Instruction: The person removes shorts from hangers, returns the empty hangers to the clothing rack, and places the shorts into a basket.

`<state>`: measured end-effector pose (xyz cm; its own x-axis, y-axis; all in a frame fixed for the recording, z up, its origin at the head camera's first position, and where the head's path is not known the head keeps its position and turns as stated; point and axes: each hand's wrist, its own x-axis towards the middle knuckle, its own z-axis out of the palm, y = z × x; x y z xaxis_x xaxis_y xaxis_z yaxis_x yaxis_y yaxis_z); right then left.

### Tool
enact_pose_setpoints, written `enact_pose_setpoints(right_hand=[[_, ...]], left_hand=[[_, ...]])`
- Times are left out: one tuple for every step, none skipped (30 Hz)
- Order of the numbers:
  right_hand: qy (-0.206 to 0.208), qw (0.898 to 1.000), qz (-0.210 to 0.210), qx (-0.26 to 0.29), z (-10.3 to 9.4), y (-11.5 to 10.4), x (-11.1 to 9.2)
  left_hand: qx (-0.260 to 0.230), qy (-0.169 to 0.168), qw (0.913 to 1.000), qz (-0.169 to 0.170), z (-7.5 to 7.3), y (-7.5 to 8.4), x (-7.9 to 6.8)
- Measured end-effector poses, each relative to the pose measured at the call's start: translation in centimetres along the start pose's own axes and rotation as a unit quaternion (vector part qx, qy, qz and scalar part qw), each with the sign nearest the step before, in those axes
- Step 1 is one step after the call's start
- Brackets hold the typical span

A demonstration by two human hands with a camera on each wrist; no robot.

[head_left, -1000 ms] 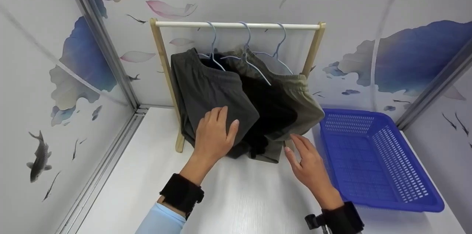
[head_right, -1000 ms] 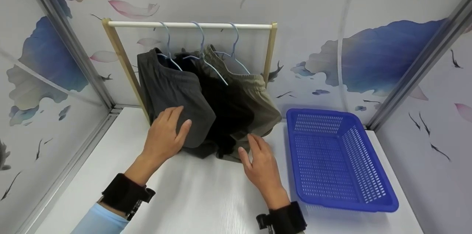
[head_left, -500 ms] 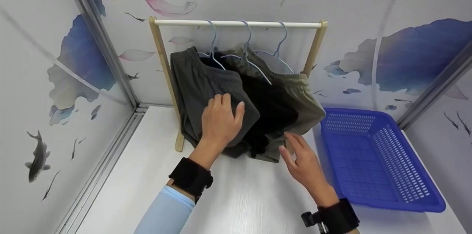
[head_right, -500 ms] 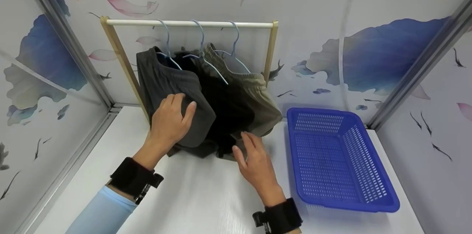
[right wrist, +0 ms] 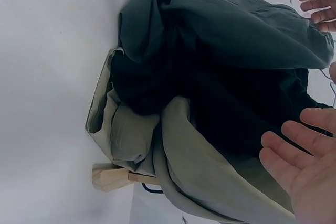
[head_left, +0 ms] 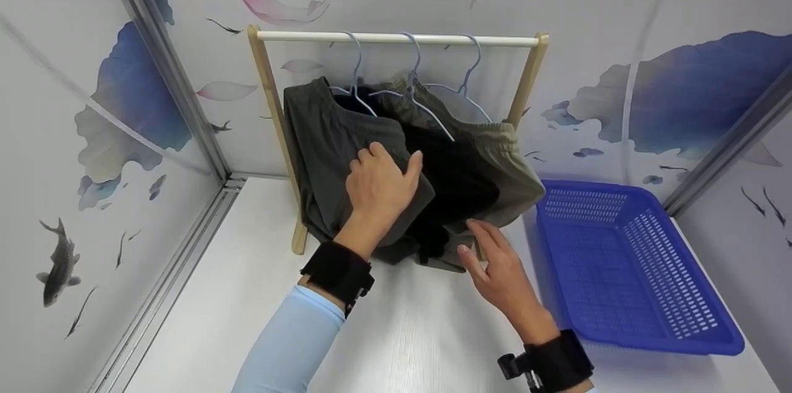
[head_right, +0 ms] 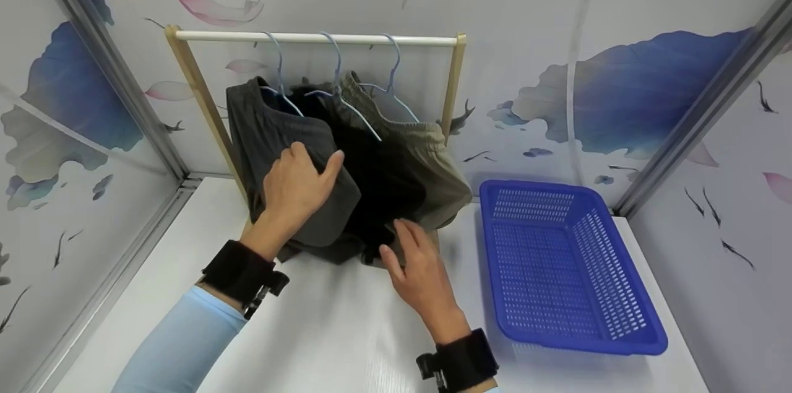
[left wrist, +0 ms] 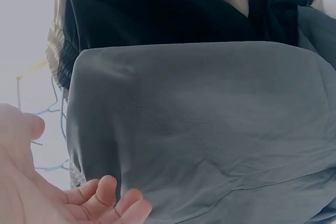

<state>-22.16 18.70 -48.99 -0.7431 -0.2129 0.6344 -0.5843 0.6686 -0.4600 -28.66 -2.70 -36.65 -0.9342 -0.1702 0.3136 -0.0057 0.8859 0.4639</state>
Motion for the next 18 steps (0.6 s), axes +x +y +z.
enact_pose_setpoints(right_hand=[[0.0, 1.0, -0.003, 0.001, 0.1, 0.0, 0.0], [0.0, 1.0, -0.006, 0.001, 0.1, 0.0, 0.0], [0.0, 1.0, -0.009, 0.001, 0.2, -0.1, 0.0], [0.001, 1.0, -0.011, 0.001, 0.3, -0.1, 0.0], [0.0, 1.0, -0.013, 0.001, 0.4, -0.1, 0.0], [0.0, 1.0, -0.014, 0.001, 0.4, -0.1, -0.1], [-0.001, 1.0, -0.013, 0.0, 0.5, -0.1, -0.1], [-0.002, 1.0, -0.012, -0.001, 0.6, -0.2, -0.1], [-0.003, 1.0, -0.011, -0.003, 0.6, -0.2, -0.2], [-0.003, 1.0, -0.01, -0.003, 0.6, -0.2, -0.2], [-0.004, 1.0, -0.009, -0.004, 0.7, -0.2, -0.2], [-0.004, 1.0, -0.008, -0.004, 0.7, -0.3, -0.2], [-0.004, 1.0, -0.007, -0.003, 0.7, -0.3, -0.3], [-0.005, 1.0, -0.007, -0.003, 0.7, -0.4, -0.3], [-0.005, 1.0, -0.007, -0.003, 0.7, -0.4, -0.3], [-0.005, 1.0, -0.006, -0.002, 0.7, -0.4, -0.3], [-0.005, 1.0, -0.005, -0.001, 0.7, -0.5, -0.3], [-0.005, 1.0, -0.004, 0.0, 0.7, -0.5, -0.3]], left_hand=[[0.004, -0.006, 1.0, -0.006, 0.0, 0.1, 0.1], [0.009, -0.011, 0.9998, -0.011, 0.0, 0.3, 0.2], [0.012, -0.017, 0.9997, -0.015, 0.1, 0.4, 0.4], [0.015, -0.022, 0.9995, -0.019, 0.1, 0.5, 0.5], [0.017, -0.027, 0.9992, -0.023, 0.2, 0.6, 0.6], [0.017, -0.031, 0.999, -0.027, 0.2, 0.8, 0.7], [0.016, -0.034, 0.9988, -0.03, 0.3, 0.9, 0.8], [0.013, -0.037, 0.9987, -0.034, 0.3, 0.9, 0.9], [0.009, -0.039, 0.9985, -0.037, 0.4, 1.0, 1.0], [0.003, -0.042, 0.9983, -0.041, 0.5, 1.1, 1.1], [-0.003, -0.044, 0.998, -0.045, 0.5, 1.1, 1.2], [-0.008, -0.044, 0.9978, -0.048, 0.6, 1.2, 1.3], [-0.012, -0.044, 0.9976, -0.051, 0.7, 1.2, 1.4], [-0.014, -0.044, 0.9975, -0.054, 0.8, 1.2, 1.5], [-0.016, -0.043, 0.9974, -0.056, 0.8, 1.2, 1.5], [-0.017, -0.042, 0.9973, -0.057, 0.9, 1.2, 1.6], [-0.018, -0.041, 0.9974, -0.057, 1.0, 1.2, 1.6], [-0.02, -0.039, 0.9974, -0.057, 1.0, 1.1, 1.6]])
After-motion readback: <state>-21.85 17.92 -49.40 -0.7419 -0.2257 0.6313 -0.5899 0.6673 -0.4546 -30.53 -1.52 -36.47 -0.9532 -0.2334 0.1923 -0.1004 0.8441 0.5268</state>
